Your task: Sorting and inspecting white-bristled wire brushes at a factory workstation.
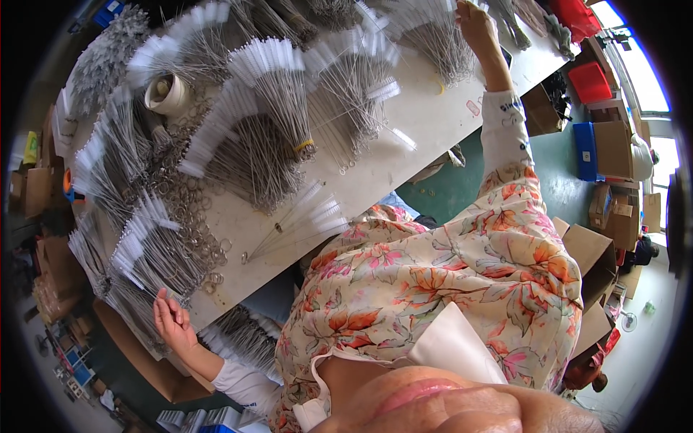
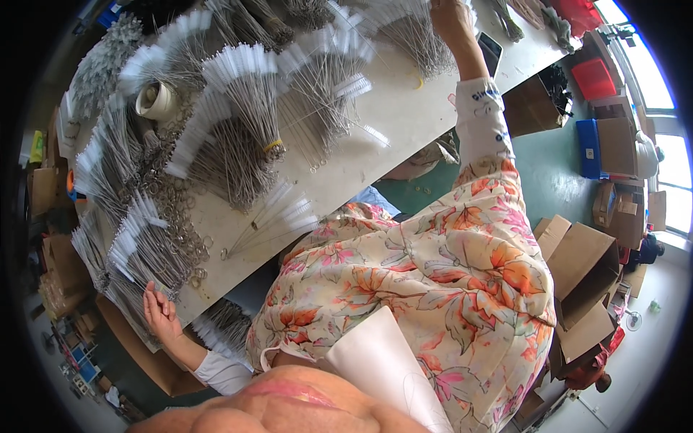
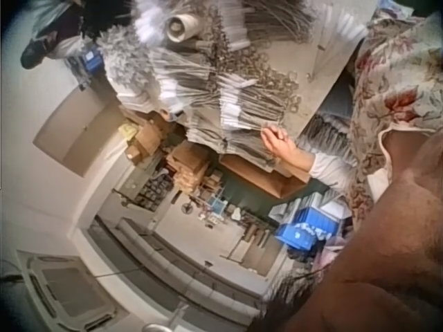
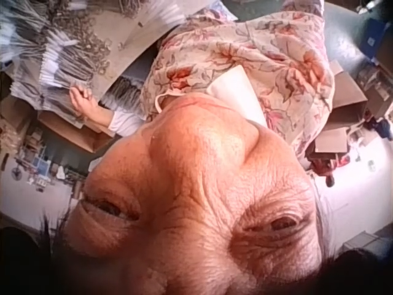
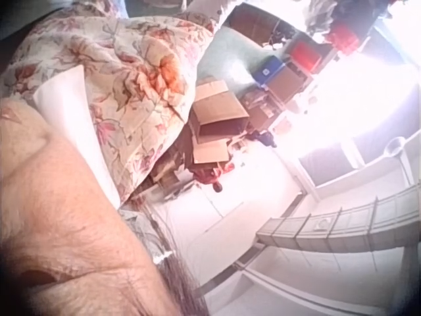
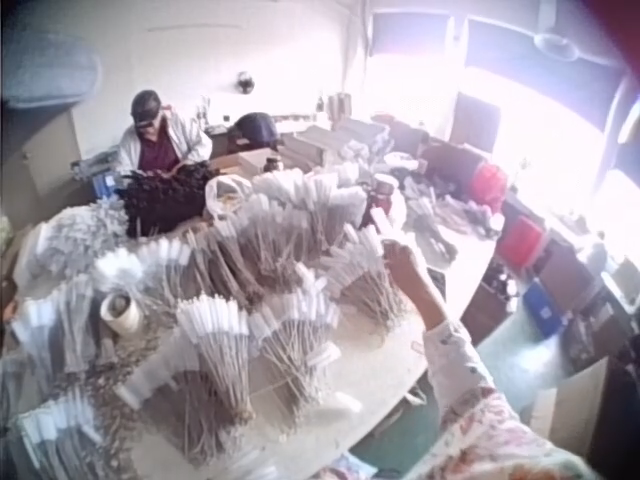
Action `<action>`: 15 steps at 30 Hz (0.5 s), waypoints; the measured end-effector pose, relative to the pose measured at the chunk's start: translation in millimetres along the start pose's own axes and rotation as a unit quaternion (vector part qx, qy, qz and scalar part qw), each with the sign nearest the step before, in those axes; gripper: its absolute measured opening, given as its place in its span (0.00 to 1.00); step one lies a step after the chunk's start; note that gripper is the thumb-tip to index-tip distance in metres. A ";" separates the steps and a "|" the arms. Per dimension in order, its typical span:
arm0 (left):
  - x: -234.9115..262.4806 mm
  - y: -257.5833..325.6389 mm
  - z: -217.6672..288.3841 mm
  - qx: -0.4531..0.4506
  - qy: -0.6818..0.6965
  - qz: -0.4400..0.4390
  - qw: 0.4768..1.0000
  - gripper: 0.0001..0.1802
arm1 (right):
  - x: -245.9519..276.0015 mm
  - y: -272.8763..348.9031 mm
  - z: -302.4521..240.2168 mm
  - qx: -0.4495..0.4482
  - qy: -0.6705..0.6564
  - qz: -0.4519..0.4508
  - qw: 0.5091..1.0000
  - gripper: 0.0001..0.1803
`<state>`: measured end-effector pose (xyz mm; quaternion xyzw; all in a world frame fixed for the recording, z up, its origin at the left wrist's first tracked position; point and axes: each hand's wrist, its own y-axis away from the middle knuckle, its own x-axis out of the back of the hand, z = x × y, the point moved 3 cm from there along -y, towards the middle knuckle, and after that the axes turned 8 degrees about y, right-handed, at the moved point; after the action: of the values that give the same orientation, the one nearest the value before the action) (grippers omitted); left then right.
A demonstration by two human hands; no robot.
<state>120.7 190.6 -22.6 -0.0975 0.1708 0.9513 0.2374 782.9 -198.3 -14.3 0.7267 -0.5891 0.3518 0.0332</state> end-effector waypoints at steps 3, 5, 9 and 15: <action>-2.3 -3.9 -4.7 0.007 0.006 -0.017 1.000 0.16 | -23.3 9.0 -5.5 0.189 0.334 -0.022 0.923 0.11; -2.4 2.3 -5.3 0.005 0.007 -0.015 1.000 0.16 | -70.5 40.2 -48.1 0.081 0.325 -0.154 0.930 0.12; -4.9 1.2 -2.7 0.008 0.003 -0.013 1.000 0.16 | -87.3 43.4 -33.1 0.025 0.304 -0.137 0.942 0.14; 0.4 4.6 -2.9 0.009 -0.005 -0.001 1.000 0.16 | 11.5 -22.3 41.7 0.191 0.330 0.167 0.909 0.17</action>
<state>118.4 185.9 -24.1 -0.0907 0.1780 0.9499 0.2405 822.9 -220.4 -31.1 0.4525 -0.5789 0.6777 0.0275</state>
